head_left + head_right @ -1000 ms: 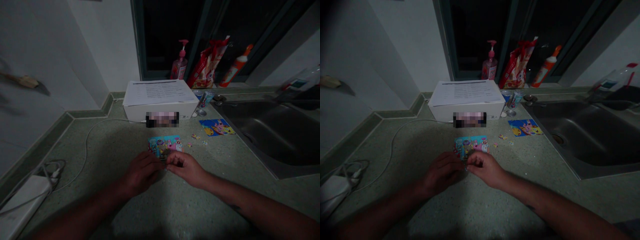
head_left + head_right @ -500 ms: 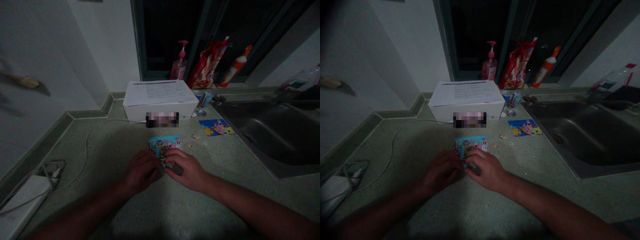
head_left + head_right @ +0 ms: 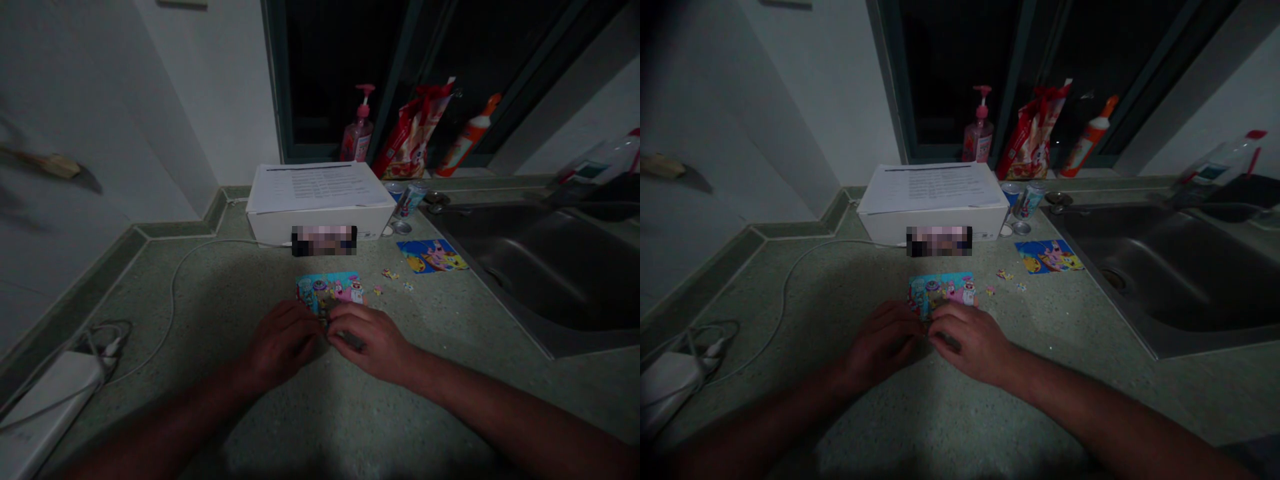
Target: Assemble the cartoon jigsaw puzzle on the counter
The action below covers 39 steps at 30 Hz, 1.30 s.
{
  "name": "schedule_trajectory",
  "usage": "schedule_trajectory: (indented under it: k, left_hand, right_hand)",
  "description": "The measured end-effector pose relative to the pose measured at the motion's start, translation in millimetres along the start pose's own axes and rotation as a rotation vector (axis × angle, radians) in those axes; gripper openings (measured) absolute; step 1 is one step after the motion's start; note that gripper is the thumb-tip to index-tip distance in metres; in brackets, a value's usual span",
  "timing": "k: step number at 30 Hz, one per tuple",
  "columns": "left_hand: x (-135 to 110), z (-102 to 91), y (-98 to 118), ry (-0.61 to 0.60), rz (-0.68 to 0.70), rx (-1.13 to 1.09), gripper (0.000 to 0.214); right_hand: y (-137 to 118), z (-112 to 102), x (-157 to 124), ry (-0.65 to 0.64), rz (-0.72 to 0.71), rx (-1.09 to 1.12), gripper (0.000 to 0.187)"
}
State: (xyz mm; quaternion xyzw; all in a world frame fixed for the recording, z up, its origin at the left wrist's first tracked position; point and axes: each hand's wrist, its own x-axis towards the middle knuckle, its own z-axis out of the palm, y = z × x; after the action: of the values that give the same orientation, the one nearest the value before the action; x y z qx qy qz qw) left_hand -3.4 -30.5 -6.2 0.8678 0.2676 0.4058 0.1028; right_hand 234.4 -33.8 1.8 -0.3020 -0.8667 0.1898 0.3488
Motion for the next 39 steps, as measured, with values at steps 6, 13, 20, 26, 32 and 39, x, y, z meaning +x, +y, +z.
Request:
schedule_trajectory:
  k: [6, 13, 20, 26, 32, 39]
  left_hand:
    - [-1.9, 2.1, -3.8, 0.017, -0.138, 0.095, 0.016]
    - [-1.8, 6.8, -9.2, -0.055, -0.230, 0.168, 0.011]
    - [-5.4, 9.7, -12.3, -0.068, -0.202, 0.189, 0.021]
    - [-6.8, 10.0, -12.7, -0.082, -0.215, 0.184, 0.023]
    - [-5.1, 10.5, -12.3, -0.088, -0.211, 0.188, 0.023]
    - [-6.9, 12.1, -13.4, -0.088, -0.225, 0.181, 0.023]
  right_hand:
    - [9.6, -6.8, 1.7, 0.020, 0.033, -0.005, 0.013]
    - [35.6, -38.2, 25.2, 0.048, 0.111, -0.133, 0.012]
    - [59.6, -33.8, 38.6, 0.016, 0.177, -0.173, 0.016]
    - [68.4, -24.1, 30.3, -0.019, 0.176, -0.182, 0.018]
    - [70.9, -18.3, 36.6, -0.048, 0.133, -0.210, 0.017]
    - [72.4, -14.2, 38.4, -0.095, 0.111, -0.238, 0.019]
